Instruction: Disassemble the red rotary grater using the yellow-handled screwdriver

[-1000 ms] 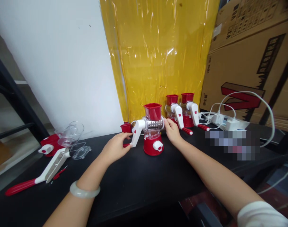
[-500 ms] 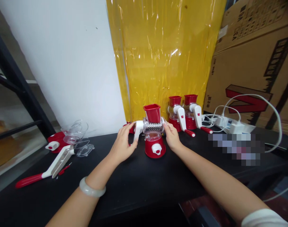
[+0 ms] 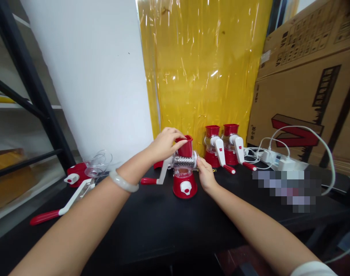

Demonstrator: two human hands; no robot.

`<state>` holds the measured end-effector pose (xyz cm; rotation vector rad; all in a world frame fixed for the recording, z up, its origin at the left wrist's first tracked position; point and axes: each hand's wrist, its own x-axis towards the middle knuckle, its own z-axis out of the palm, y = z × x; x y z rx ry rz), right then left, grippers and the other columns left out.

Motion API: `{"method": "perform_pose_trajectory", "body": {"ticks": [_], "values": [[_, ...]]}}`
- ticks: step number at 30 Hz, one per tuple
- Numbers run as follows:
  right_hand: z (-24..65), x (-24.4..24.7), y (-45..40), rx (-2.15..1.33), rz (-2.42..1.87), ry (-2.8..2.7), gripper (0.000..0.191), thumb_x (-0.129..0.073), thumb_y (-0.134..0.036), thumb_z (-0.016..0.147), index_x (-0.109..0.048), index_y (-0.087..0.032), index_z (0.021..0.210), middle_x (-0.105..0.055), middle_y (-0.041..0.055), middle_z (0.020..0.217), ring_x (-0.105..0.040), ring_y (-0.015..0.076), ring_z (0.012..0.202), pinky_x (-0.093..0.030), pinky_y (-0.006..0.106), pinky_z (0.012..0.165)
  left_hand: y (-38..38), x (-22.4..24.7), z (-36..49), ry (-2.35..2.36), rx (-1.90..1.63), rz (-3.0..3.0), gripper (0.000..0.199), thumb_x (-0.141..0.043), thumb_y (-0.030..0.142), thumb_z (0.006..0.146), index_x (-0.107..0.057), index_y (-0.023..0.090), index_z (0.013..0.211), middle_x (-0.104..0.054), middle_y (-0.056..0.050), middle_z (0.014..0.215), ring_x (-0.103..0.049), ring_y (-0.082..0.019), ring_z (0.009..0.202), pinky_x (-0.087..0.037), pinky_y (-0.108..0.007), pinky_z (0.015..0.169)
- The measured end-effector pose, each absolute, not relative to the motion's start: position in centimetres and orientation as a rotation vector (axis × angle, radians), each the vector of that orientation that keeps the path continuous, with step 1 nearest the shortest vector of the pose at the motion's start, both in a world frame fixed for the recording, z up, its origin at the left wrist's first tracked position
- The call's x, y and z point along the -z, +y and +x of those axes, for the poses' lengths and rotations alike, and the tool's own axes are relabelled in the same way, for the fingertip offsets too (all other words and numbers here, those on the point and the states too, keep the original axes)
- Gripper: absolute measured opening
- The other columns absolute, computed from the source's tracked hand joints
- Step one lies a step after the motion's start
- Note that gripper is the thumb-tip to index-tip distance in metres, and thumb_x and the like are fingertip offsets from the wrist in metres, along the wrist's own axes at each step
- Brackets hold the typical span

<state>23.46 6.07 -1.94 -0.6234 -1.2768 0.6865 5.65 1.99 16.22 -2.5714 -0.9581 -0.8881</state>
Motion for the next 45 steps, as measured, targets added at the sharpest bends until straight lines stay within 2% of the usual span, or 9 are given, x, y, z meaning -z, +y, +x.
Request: {"method": "perform_pose_trajectory", "body": {"ticks": [5, 15, 21, 28, 32, 38, 41, 43, 45], "values": [[23.5, 1.8, 6.0, -0.7, -0.604, -1.272, 0.058, -0.056, -0.074, 0.086, -0.077, -0.023, 0.102, -0.074, 0.0113, 0.108, -0.064, 0.0297, 0.109, -0.048, 0.05, 0.102, 2.0, -17.5, 6.4, -1.169, 0.769, -2.745, 0.025, -0.056, 0.033, 0.096, -0.072, 0.017, 0.086, -0.071, -0.006, 0.082, -0.061, -0.018, 0.073, -0.047, -0.034, 0.077], [23.8, 2.1, 6.2, -0.634, -0.679, -1.308, 0.059, -0.05, -0.076, 0.088, -0.076, -0.024, 0.098, -0.074, 0.0085, 0.1, -0.064, 0.028, 0.103, -0.05, 0.047, 0.098, 2.4, -18.7, 3.9, -1.123, 1.434, -2.506, 0.018, -0.046, 0.029, 0.101, -0.054, 0.018, 0.089, -0.06, -0.003, 0.083, -0.055, -0.016, 0.078, -0.046, -0.033, 0.08], [23.8, 2.2, 6.4, -0.616, -0.678, -1.318, 0.057, -0.05, -0.076, 0.088, -0.074, -0.026, 0.097, -0.072, 0.0073, 0.094, -0.063, 0.0277, 0.099, -0.049, 0.045, 0.095, 4.4, -16.6, 0.3, -1.133, 1.693, -2.649, 0.035, -0.044, 0.051, 0.1, -0.044, 0.021, 0.084, -0.051, 0.001, 0.072, -0.048, -0.013, 0.067, -0.044, -0.028, 0.066], [24.0, 2.2, 6.3, -0.588, -0.686, -1.324, 0.055, -0.049, -0.075, 0.089, -0.071, -0.025, 0.092, -0.069, 0.0062, 0.093, -0.061, 0.0264, 0.098, -0.048, 0.043, 0.095, 2.9, -15.8, -0.9, -1.374, 1.678, -2.523, 0.05, -0.06, 0.066, 0.085, -0.041, 0.022, 0.07, -0.045, 0.004, 0.06, -0.043, -0.012, 0.058, -0.034, -0.026, 0.055], [24.0, 2.1, 6.3, -0.584, -0.701, -1.314, 0.053, -0.05, -0.074, 0.088, -0.068, -0.024, 0.086, -0.067, 0.0064, 0.092, -0.061, 0.0257, 0.097, -0.048, 0.042, 0.095, 3.1, -14.9, -2.0, -1.452, 1.425, -2.332, 0.055, -0.082, 0.055, 0.066, -0.038, 0.022, 0.062, -0.045, 0.004, 0.057, -0.042, -0.012, 0.058, -0.032, -0.027, 0.057], [24.0, 2.1, 6.3, -0.607, -0.695, -1.299, 0.054, -0.051, -0.075, 0.087, -0.067, -0.023, 0.084, -0.066, 0.0064, 0.092, -0.059, 0.0251, 0.096, -0.047, 0.042, 0.094, 7.3, -10.4, -5.6, -1.424, 1.087, -2.395, 0.035, -0.073, 0.042, 0.076, -0.053, 0.018, 0.059, -0.06, -0.004, 0.078, -0.056, -0.018, 0.078, -0.044, -0.034, 0.08], [24.0, 2.2, 6.3, -0.615, -0.691, -1.288, 0.054, -0.053, -0.075, 0.086, -0.068, -0.022, 0.085, -0.066, 0.0057, 0.092, -0.059, 0.0245, 0.096, -0.047, 0.042, 0.094, 9.3, -7.6, -7.0, -1.581, 1.059, -2.345, 0.034, -0.073, 0.05, 0.076, -0.064, 0.019, 0.066, -0.063, -0.006, 0.087, -0.059, -0.023, 0.095, -0.042, -0.044, 0.099], [24.0, 2.2, 6.4, -0.608, -0.687, -1.291, 0.054, -0.052, -0.074, 0.087, -0.068, -0.022, 0.085, -0.065, 0.0057, 0.092, -0.059, 0.0243, 0.096, -0.046, 0.041, 0.094, 10.3, -6.0, -7.7, -1.669, 1.109, -2.357, 0.044, -0.074, 0.063, 0.071, -0.068, 0.019, 0.069, -0.062, -0.006, 0.085, -0.059, -0.024, 0.095, -0.045, -0.043, 0.097], [24.1, 2.3, 6.4, -0.594, -0.686, -1.3, 0.053, -0.051, -0.073, 0.088, -0.067, -0.023, 0.084, -0.065, 0.006, 0.093, -0.058, 0.0243, 0.096, -0.046, 0.041, 0.094, 11.2, -4.8, -8.1, -1.728, 1.093, -2.59, 0.055, -0.072, 0.073, 0.067, -0.065, 0.018, 0.065, -0.06, -0.004, 0.072, -0.059, -0.021, 0.078, -0.051, -0.036, 0.08]]}}
